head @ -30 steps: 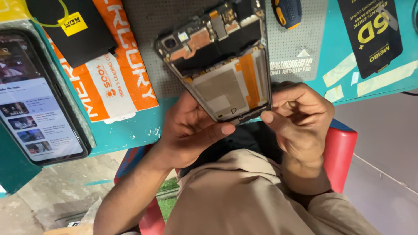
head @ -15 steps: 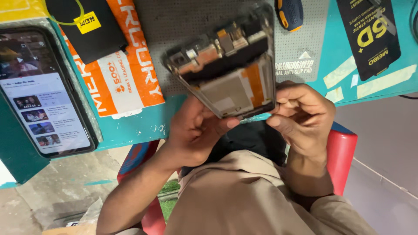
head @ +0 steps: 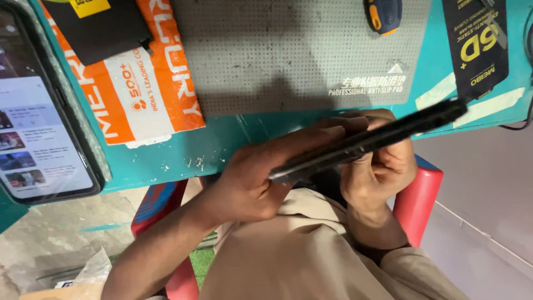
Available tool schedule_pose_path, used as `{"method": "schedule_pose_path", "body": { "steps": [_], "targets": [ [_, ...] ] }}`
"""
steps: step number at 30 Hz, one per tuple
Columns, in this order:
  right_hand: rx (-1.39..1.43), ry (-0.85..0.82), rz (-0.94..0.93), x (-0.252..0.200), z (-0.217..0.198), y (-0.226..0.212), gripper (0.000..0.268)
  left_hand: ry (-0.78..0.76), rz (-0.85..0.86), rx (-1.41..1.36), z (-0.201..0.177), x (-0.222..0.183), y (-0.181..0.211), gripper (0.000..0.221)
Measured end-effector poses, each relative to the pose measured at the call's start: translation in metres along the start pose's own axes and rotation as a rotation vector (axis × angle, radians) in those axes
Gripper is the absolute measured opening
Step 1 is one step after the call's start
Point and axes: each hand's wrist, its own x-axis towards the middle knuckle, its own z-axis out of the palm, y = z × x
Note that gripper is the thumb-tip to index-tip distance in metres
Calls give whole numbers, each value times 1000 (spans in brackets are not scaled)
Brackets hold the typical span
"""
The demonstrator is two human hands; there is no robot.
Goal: The person reassembles a smartphone by aligning the internal components and closing the casing. They then use a metal prying tool to separate the screen from the frame and handle a screen protector package.
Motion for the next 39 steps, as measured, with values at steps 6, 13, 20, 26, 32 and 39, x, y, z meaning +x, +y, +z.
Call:
{"method": "schedule_pose_path", "body": {
  "steps": [6, 13, 20, 26, 32, 39],
  "targets": [
    [-96, -48, -62, 8, 8, -8, 39, -70, -18, -100, -3, 6, 5, 67],
    [-54, -39, -40, 12, 7, -7, 40, -40, 27, -102, -1, 5, 2, 53],
    [152, 41, 30, -3, 1, 8, 32, -5, -243, 30, 3, 3, -3, 37],
    [99, 23, 133, -4, -6, -2, 32, 67, -161, -48, 6, -5, -10, 30],
    [118, 14, 99, -6, -6, 1, 32, 87, -122, -340, 10, -6, -14, 34],
    [76, 75, -55, -8, -3, 14, 32, 94, -80, -321, 12, -10, -21, 29]
  ]
}}
